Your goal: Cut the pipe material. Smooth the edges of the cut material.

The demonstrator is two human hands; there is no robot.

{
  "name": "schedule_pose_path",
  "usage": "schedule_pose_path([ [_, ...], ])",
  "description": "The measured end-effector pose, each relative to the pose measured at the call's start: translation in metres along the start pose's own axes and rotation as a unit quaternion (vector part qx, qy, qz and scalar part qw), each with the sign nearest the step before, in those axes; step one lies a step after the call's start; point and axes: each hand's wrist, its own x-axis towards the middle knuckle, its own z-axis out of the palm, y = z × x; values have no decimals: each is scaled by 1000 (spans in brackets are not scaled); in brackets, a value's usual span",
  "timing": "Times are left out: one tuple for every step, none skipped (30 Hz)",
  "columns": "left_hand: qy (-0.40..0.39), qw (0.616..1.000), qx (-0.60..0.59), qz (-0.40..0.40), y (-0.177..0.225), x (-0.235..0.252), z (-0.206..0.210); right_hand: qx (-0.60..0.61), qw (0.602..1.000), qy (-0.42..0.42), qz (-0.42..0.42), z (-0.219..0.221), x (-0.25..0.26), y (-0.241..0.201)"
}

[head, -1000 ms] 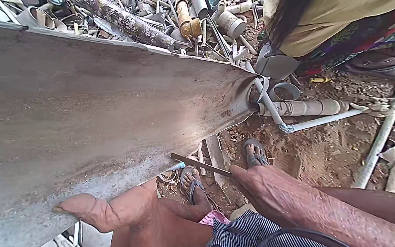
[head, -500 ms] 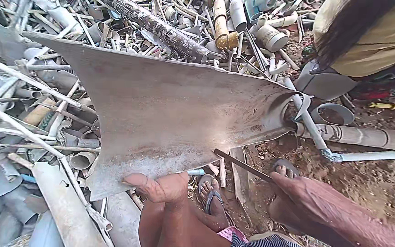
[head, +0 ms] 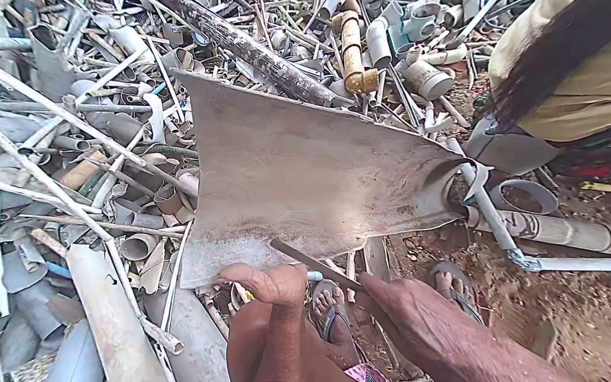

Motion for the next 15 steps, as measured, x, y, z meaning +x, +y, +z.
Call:
schedule_pose_path([
  [-9,1000,-9,-13,4,-1,0,-13,999,30,-39,4,9,-6],
  [-21,999,-32,-27,6,-1,-1,-41,994,61,-75,7,19,-5],
  [-39,997,-61,-39,5,-1,-4,-81,986,95,-111,11,28,3],
  [-60,994,-84,-46,4,0,-6,-116,977,115,-140,12,34,15],
  [-67,993,-88,-47,3,0,-6,-145,969,123,-158,13,37,29],
  [-65,993,-83,-45,3,-1,-7,-158,967,123,-158,12,40,39],
  [-61,994,-80,-47,2,-1,-7,-155,971,118,-139,11,43,44],
  [-60,993,-81,-55,2,-2,-7,-131,980,106,-104,9,46,45],
  [-58,992,-92,-63,0,-2,-7,-104,987,96,-76,9,49,43],
  [-53,991,-101,-68,-2,0,-6,-83,991,81,-65,11,50,39],
  [-46,992,-101,-65,-4,2,-5,-69,993,65,-69,15,51,35],
  [-36,994,-84,-65,-4,3,-6,-53,995,42,-75,17,51,33],
  [-25,995,-75,-64,-5,4,-5,-35,996,21,-82,15,54,37],
  [-21,995,-72,-61,-6,4,-4,-2,997,-1,-77,11,61,42],
  [-21,995,-70,-63,-7,3,-3,37,997,-24,-62,6,67,46],
])
